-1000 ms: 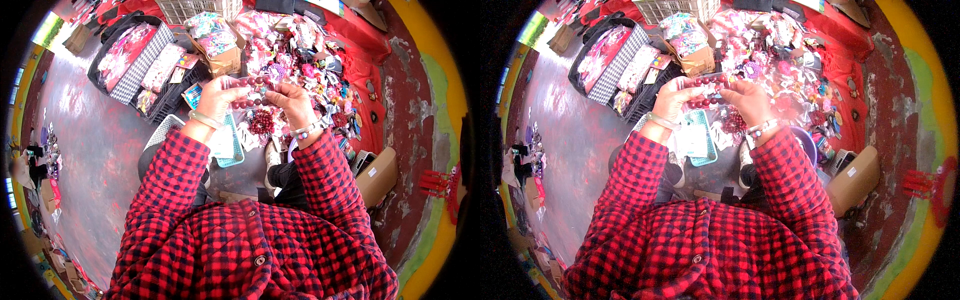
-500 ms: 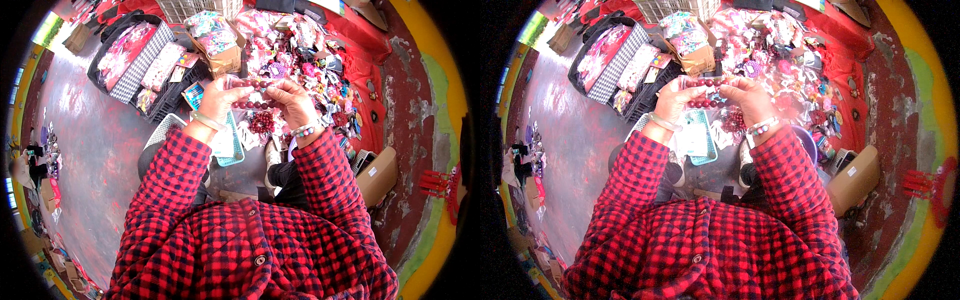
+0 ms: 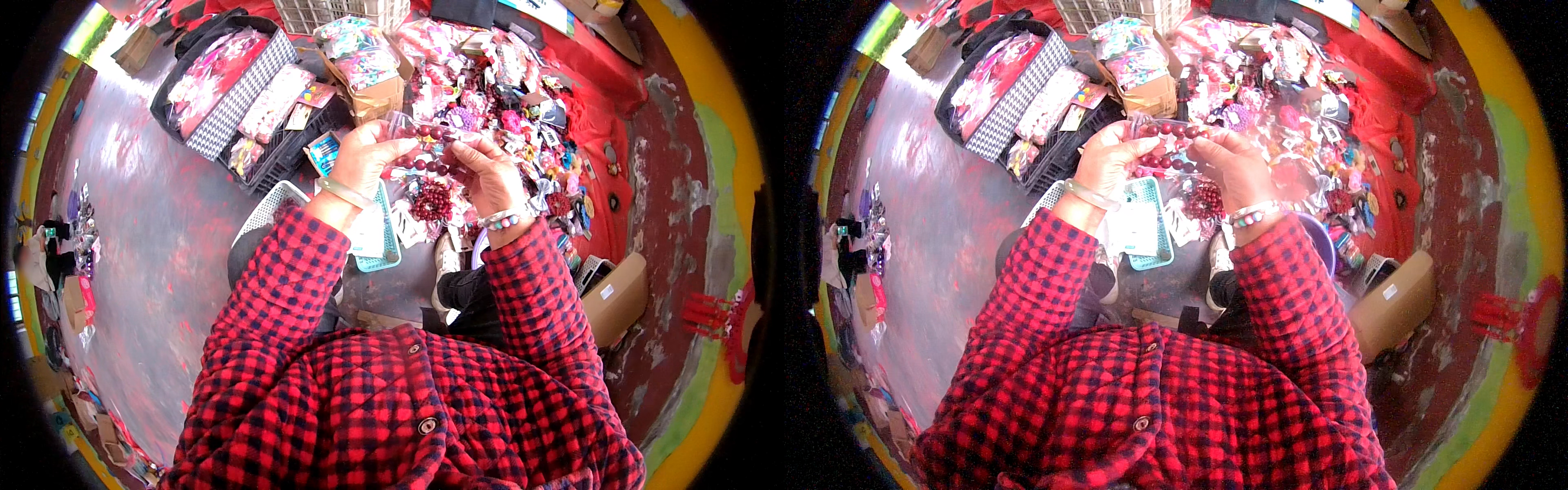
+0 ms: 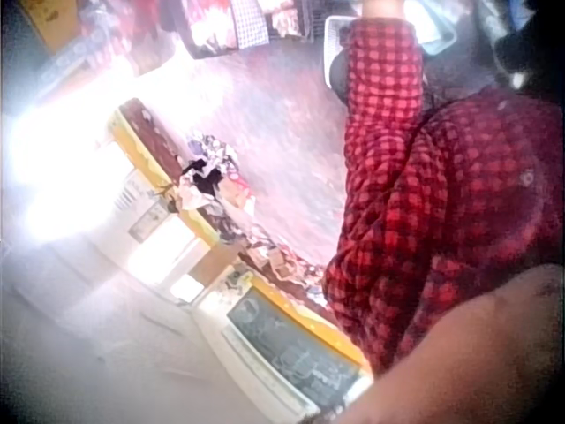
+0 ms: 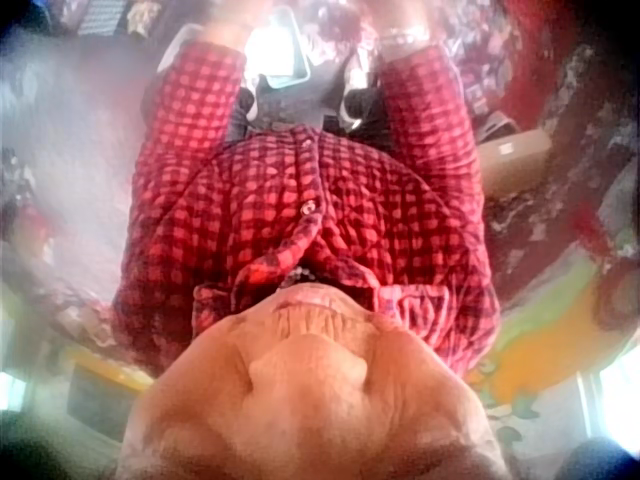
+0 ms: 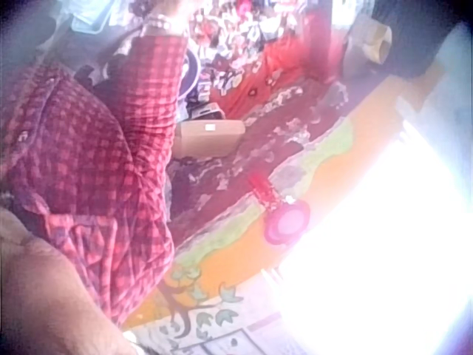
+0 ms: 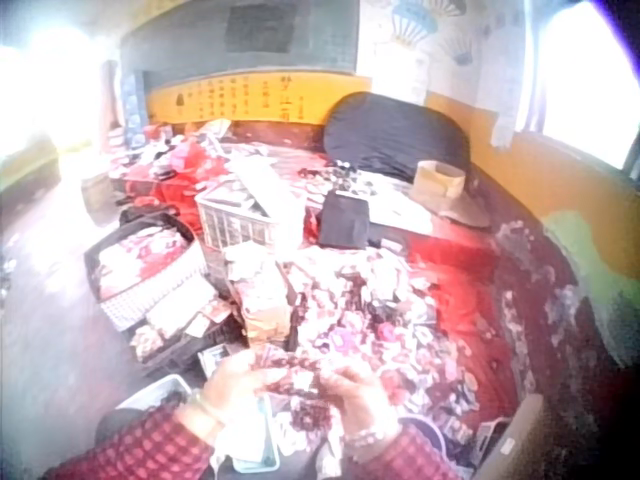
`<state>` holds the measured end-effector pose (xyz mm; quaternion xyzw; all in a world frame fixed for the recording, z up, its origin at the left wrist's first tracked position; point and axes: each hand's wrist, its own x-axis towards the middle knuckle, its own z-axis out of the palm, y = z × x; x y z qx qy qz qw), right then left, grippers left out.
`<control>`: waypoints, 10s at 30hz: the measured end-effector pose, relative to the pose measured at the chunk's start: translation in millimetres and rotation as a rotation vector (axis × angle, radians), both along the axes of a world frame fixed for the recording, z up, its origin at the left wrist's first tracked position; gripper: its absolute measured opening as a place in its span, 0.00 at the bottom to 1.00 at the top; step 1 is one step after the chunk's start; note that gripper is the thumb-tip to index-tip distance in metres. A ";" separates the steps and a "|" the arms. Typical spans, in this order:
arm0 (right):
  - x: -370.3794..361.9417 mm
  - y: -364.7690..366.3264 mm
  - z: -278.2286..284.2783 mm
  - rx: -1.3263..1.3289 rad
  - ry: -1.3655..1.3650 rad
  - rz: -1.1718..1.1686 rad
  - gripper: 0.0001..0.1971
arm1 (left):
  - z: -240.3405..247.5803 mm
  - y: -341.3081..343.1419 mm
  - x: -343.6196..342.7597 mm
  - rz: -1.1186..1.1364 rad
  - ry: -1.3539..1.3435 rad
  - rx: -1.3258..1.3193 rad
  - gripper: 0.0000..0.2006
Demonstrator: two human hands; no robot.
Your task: The person sorts colorful hair clips by hand, places them into small transparent plastic bags, and then collects the packaged bags into a white basket.
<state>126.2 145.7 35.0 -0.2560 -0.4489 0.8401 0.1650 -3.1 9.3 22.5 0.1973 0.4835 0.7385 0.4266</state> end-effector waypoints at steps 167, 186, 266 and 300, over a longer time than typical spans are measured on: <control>16.9 0.8 30.4 0.459 -0.220 0.646 0.03 | 31.7 -24.7 7.1 -0.509 0.431 -0.156 0.10; 12.9 -10.3 25.6 0.489 -0.195 0.399 0.06 | 28.2 -18.5 6.9 -0.283 0.214 -0.138 0.06; 7.6 -16.4 13.6 0.457 -0.042 0.114 0.01 | 16.3 -3.7 28.2 0.109 0.456 -0.082 0.05; 4.6 -2.5 0.6 0.289 -0.024 0.061 0.09 | 11.6 -3.8 12.8 -0.089 0.028 -0.047 0.09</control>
